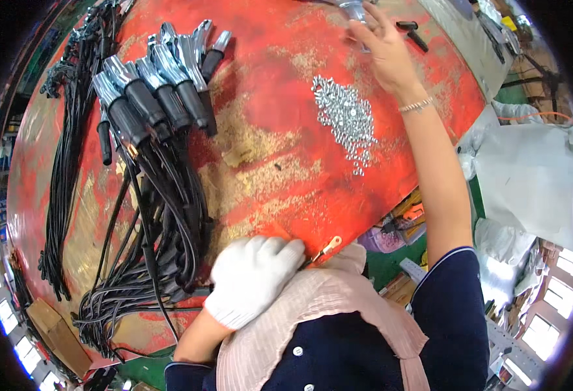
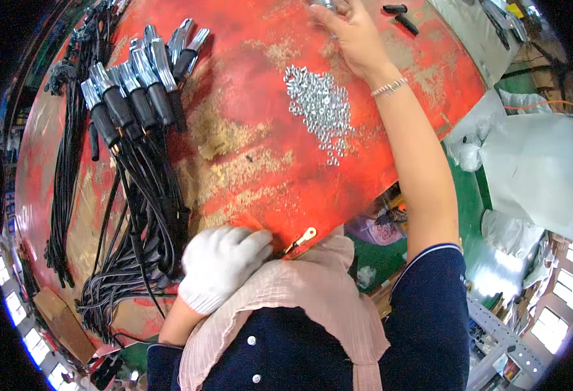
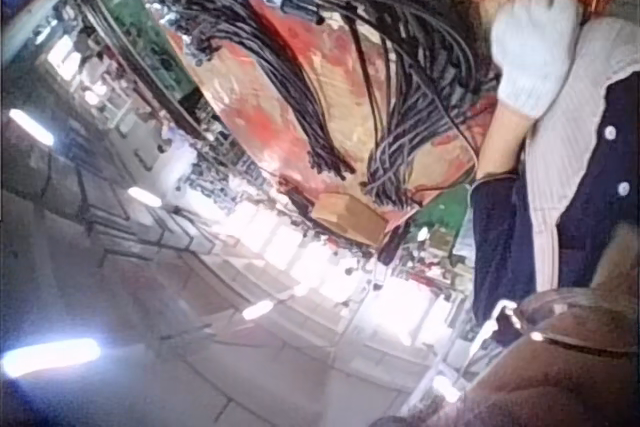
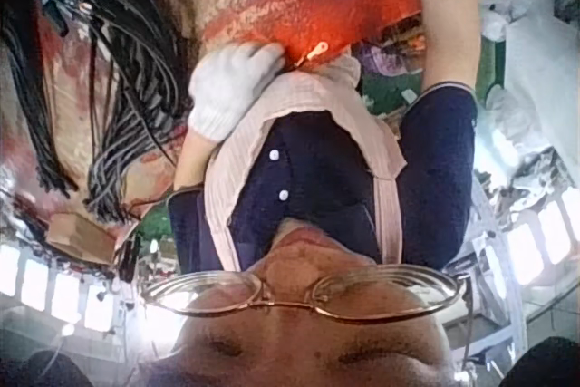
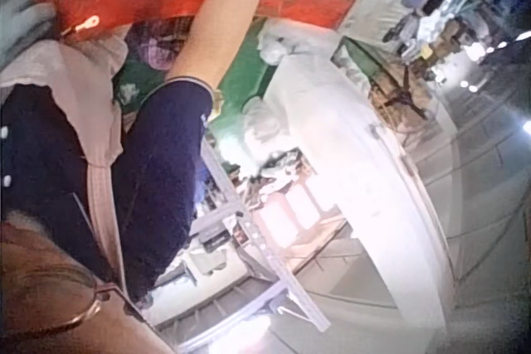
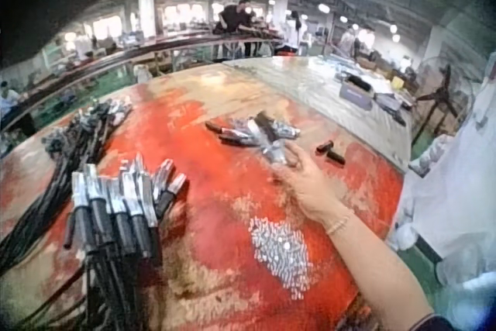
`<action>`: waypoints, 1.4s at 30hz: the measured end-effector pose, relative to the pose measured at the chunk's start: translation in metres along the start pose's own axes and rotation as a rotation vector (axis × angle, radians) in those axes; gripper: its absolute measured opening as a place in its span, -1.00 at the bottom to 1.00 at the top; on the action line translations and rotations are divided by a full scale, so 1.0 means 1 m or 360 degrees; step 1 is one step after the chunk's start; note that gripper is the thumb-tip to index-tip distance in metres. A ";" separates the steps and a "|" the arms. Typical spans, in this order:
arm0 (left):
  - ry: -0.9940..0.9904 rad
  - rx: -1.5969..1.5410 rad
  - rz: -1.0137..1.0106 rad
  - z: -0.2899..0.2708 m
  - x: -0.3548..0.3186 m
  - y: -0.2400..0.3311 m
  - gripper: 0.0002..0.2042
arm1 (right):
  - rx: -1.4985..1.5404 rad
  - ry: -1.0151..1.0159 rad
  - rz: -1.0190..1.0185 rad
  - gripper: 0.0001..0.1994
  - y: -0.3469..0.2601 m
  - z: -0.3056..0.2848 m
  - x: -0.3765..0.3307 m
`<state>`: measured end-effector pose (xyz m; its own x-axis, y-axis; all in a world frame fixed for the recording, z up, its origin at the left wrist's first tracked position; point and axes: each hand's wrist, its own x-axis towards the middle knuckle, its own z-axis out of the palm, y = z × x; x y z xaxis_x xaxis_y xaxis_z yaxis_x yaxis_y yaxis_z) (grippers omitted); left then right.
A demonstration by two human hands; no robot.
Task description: Attaching metal cables to large spring clamps by inserting wire terminals and screws by hand.
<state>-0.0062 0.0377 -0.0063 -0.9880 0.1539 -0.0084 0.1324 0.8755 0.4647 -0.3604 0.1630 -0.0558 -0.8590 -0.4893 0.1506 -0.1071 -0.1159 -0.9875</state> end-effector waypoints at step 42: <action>-0.0134 -0.1092 -0.0860 -0.006 0.024 -0.009 -0.80 | 0.0594 0.0168 0.0039 -0.62 -0.050 0.069 -0.248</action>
<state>-0.0314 0.0309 -0.0055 -0.8892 -0.1450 -0.4339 -0.4553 0.3737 0.8081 -0.1078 0.2304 -0.0402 -0.9078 -0.4067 0.1021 0.0872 -0.4214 -0.9027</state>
